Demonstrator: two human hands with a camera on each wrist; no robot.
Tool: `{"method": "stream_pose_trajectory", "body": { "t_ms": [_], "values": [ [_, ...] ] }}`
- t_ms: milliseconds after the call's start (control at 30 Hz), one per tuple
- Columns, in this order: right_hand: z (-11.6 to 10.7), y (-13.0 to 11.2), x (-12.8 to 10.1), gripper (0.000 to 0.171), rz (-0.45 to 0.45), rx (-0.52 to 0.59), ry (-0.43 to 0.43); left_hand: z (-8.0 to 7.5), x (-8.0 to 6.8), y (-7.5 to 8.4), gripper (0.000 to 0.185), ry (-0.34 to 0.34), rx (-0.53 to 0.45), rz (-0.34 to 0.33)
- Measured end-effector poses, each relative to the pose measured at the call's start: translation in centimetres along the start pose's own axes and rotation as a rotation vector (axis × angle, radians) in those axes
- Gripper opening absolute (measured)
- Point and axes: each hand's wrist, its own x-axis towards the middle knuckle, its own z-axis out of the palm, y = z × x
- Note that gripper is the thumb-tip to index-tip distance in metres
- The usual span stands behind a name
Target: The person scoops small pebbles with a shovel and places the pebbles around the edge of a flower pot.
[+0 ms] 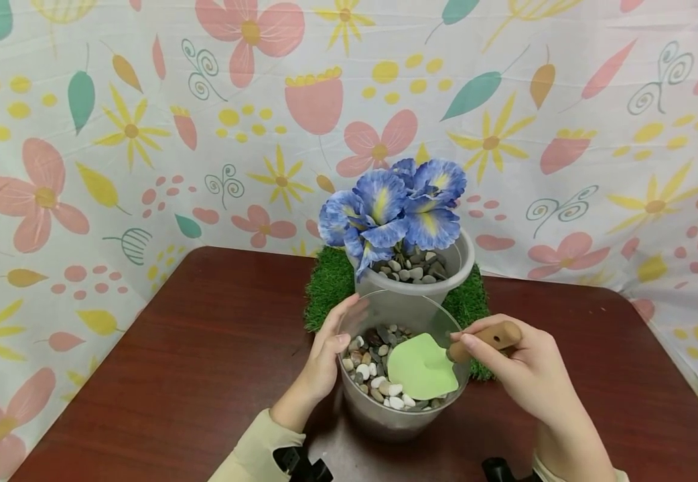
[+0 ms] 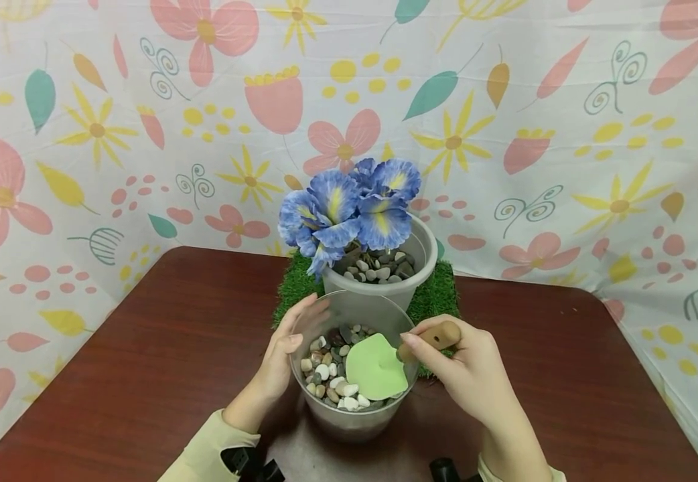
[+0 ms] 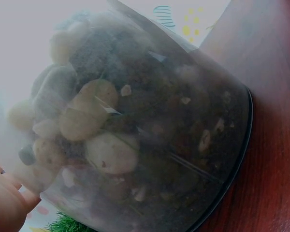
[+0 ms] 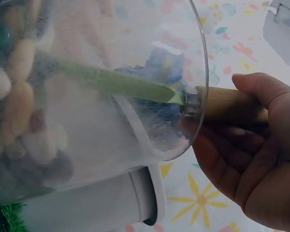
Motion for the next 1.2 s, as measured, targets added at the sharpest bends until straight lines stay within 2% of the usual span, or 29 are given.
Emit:
{"method": "stream_pose_trajectory", "body": {
  "t_ms": [133,300,467,533,667,833,900,967,1067,1200],
  "values": [
    [-0.1,0.3,0.1,0.014,0.113,-0.015,-0.009,0.0,0.0,0.0,0.058,-0.002,-0.002,0.007],
    [-0.1,-0.3,0.2,0.004,0.26,-0.133,-0.006,0.1,0.0,0.0,0.058,0.003,-0.027,0.018],
    [-0.6,-1.0,-0.5,0.019,0.35,-0.321,0.069,0.3,-0.5,0.0,0.057,0.009,-0.042,-0.008],
    [-0.9,-1.3,-0.7,0.024,0.33,-0.364,0.054,0.4,-0.7,-0.1,0.057,0.005,-0.036,-0.016],
    [-1.8,-2.2,0.3,0.02,0.203,-0.451,-0.116,0.1,-0.3,0.0,0.056,-0.004,-0.006,0.001],
    [-1.8,-4.0,2.7,0.011,0.054,-0.733,-0.38,-0.3,0.4,0.3,0.056,-0.002,0.006,0.02],
    [-1.4,-4.5,3.2,0.008,0.006,-0.846,-0.453,-0.3,0.4,0.3,0.056,-0.001,-0.002,0.012],
    [-0.9,-4.8,3.5,0.007,-0.036,-0.91,-0.507,-0.2,0.4,0.3,0.056,-0.001,-0.006,-0.001],
    [-0.5,-4.9,3.7,0.011,-0.057,-0.952,-0.557,-0.2,0.2,0.4,0.056,0.007,0.007,-0.022],
    [-0.5,-4.8,3.9,0.023,-0.049,-0.913,-0.62,0.0,0.0,0.5,0.057,0.016,0.015,-0.043]
  ]
}}
